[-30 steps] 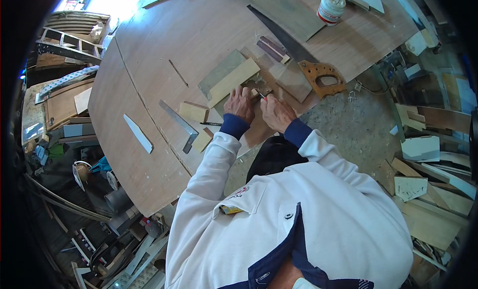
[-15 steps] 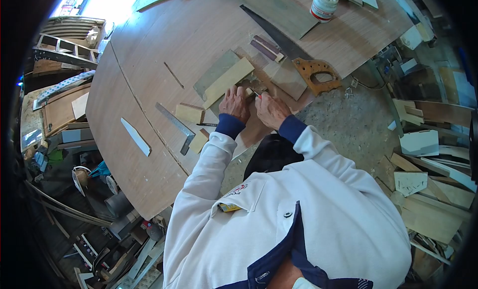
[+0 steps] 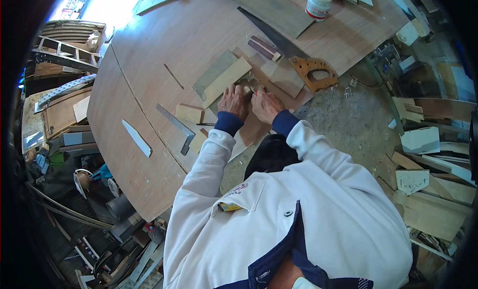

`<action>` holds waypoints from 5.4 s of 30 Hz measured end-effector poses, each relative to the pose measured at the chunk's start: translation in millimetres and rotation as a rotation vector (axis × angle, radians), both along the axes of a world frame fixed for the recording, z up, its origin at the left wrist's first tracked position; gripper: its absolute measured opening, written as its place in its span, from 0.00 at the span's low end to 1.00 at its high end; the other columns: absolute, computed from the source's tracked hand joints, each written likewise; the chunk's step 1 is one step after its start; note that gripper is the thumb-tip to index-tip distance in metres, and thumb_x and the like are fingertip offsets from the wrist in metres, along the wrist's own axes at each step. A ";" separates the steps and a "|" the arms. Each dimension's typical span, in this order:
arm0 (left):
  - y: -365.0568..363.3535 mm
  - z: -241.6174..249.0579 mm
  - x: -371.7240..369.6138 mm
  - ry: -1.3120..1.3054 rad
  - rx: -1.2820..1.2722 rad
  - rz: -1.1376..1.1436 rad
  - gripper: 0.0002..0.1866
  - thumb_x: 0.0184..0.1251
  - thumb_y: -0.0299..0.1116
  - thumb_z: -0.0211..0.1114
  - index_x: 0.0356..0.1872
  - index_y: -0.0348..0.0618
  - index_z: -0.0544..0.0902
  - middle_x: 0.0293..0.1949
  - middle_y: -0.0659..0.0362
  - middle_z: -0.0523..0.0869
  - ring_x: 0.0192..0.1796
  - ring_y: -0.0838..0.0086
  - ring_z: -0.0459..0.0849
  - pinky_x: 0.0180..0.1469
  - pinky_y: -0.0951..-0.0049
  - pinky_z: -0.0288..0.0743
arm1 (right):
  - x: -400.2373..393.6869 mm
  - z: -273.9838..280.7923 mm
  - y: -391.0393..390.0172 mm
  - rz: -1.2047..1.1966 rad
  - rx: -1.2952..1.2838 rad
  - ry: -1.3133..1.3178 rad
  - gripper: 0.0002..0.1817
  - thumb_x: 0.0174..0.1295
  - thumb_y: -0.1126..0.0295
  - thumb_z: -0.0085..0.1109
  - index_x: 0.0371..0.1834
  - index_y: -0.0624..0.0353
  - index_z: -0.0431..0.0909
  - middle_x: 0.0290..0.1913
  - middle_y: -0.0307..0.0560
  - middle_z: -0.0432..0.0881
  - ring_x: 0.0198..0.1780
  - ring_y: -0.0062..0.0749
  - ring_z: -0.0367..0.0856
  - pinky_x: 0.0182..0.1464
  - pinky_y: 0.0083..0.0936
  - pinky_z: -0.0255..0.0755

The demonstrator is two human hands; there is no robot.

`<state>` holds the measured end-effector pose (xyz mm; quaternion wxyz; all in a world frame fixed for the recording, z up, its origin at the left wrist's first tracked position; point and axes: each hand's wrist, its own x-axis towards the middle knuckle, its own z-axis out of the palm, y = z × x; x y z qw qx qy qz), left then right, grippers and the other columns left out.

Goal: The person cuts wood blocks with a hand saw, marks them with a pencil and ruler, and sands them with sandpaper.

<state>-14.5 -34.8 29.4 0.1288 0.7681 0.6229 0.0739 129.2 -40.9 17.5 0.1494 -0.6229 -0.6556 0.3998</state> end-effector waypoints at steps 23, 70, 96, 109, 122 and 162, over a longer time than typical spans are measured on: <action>2.0 -3.6 -2.8 0.064 -0.027 0.016 0.18 0.58 0.42 0.64 0.43 0.42 0.74 0.45 0.49 0.77 0.51 0.53 0.78 0.49 0.57 0.74 | 3.7 2.1 2.7 -0.014 -0.082 -0.017 0.20 0.63 0.56 0.46 0.36 0.63 0.80 0.32 0.69 0.82 0.40 0.65 0.82 0.45 0.49 0.77; 2.4 0.6 -0.9 0.040 -0.010 0.054 0.18 0.60 0.42 0.64 0.43 0.42 0.74 0.46 0.49 0.77 0.52 0.54 0.77 0.51 0.58 0.73 | 18.3 -15.2 3.7 0.308 0.077 -0.080 0.23 0.63 0.52 0.46 0.37 0.63 0.79 0.38 0.67 0.83 0.40 0.64 0.82 0.46 0.53 0.75; -120.9 -26.7 -79.5 -0.113 0.140 0.843 0.32 0.47 0.42 0.74 0.49 0.35 0.70 0.46 0.45 0.76 0.48 0.48 0.77 0.52 0.59 0.73 | -22.4 23.9 0.4 0.066 -0.277 0.658 0.17 0.67 0.57 0.54 0.49 0.57 0.66 0.27 0.43 0.77 0.22 0.26 0.79 0.22 0.26 0.73; -137.1 -32.3 -60.0 0.165 0.063 0.992 0.35 0.43 0.41 0.71 0.58 0.50 0.71 0.52 0.51 0.71 0.56 0.50 0.69 0.50 0.48 0.71 | -57.1 16.8 -5.5 0.247 0.148 0.456 0.21 0.63 0.57 0.59 0.47 0.65 0.72 0.35 0.56 0.83 0.38 0.43 0.84 0.42 0.35 0.76; -132.3 1.9 -51.9 -1.364 0.039 0.970 0.20 0.75 0.37 0.49 0.64 0.42 0.66 0.34 0.57 0.83 0.30 0.77 0.80 0.26 0.78 0.73 | -133.3 16.9 -26.4 0.238 -0.305 0.795 0.17 0.64 0.63 0.59 0.48 0.67 0.74 0.36 0.48 0.84 0.36 0.27 0.83 0.39 0.24 0.77; -79.9 5.4 -62.2 -0.285 0.438 0.537 0.18 0.51 0.25 0.64 0.46 0.40 0.78 0.41 0.47 0.80 0.47 0.50 0.79 0.52 0.57 0.74 | 174.7 -27.6 40.9 -0.228 0.422 -0.775 0.17 0.55 0.64 0.63 0.49 0.43 0.76 0.56 0.34 0.70 0.67 0.31 0.60 0.66 0.68 0.47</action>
